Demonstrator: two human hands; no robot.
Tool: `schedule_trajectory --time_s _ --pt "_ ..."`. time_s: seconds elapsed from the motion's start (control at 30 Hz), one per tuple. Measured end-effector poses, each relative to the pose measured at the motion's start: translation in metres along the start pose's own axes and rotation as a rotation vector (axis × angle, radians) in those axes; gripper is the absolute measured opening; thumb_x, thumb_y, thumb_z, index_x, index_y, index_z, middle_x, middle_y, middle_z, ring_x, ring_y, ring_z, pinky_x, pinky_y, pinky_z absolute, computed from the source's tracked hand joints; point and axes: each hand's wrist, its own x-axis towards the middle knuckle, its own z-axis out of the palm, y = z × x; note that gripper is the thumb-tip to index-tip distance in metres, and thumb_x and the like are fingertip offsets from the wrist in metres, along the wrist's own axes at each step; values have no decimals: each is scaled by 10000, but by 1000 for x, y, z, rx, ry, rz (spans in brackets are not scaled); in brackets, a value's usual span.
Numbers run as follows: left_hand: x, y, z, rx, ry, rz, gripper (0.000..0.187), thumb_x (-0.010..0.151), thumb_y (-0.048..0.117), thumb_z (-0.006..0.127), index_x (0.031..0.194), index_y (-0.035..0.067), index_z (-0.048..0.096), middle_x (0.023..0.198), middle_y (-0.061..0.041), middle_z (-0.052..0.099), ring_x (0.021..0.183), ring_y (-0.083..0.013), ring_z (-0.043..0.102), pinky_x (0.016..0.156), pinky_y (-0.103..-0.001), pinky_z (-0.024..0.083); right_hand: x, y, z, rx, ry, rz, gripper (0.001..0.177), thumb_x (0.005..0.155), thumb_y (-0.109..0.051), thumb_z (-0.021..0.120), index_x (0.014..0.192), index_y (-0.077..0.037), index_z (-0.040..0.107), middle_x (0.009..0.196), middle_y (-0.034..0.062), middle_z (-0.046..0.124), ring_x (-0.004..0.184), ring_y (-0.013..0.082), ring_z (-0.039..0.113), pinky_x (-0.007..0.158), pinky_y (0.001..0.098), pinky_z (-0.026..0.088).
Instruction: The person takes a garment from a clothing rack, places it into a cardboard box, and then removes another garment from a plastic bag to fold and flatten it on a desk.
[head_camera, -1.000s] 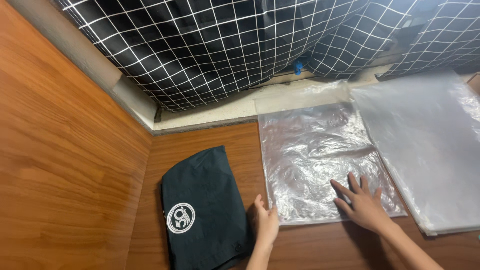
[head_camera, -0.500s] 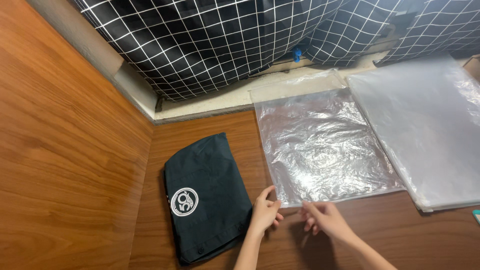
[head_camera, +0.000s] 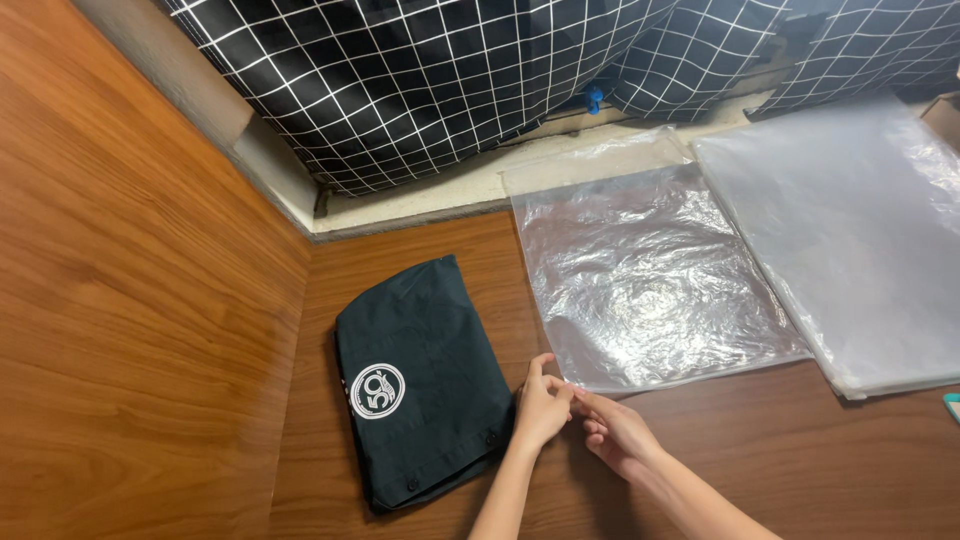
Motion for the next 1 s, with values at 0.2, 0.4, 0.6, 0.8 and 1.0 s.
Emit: schedule_trajectory --time_s 0.2,0.4,0.6,0.8,1.0 --pt "9 -17 3 -44 29 146 507 765 88 539 1235 165 363 712 17 648 679 -97 612 729 -218 469 1 -3 0 77 68 -32 108 743 -109 675 779 -102 573 591 -42 454 429 9 332 370 138 221" --pt "9 -19 -17 19 57 179 488 757 110 545 1204 177 361 673 23 654 615 -108 597 725 -222 452 8 -15 -26 87 146 -176 134 721 -96 680 804 -88 575 606 -12 439 466 37 362 381 153 213" --pt "-14 -4 -40 107 106 150 453 789 88 502 1211 166 356 690 18 648 609 -129 569 675 -275 455 13 -46 -85 79 215 -343 152 715 -71 672 843 -46 594 615 -9 466 478 42 385 391 150 234" --pt "-23 -1 -41 300 215 158 448 764 134 485 1193 202 378 707 78 648 745 -209 601 649 -360 421 6 -83 -149 86 340 -415 151 711 -61 668 833 -52 580 631 -9 479 505 37 402 397 154 230" --pt "-18 -19 -30 463 259 275 467 735 133 478 1190 183 389 713 57 653 804 -255 573 783 -391 416 13 -107 -227 17 401 -341 137 751 -199 663 838 -173 561 737 -64 539 609 17 477 470 128 322"
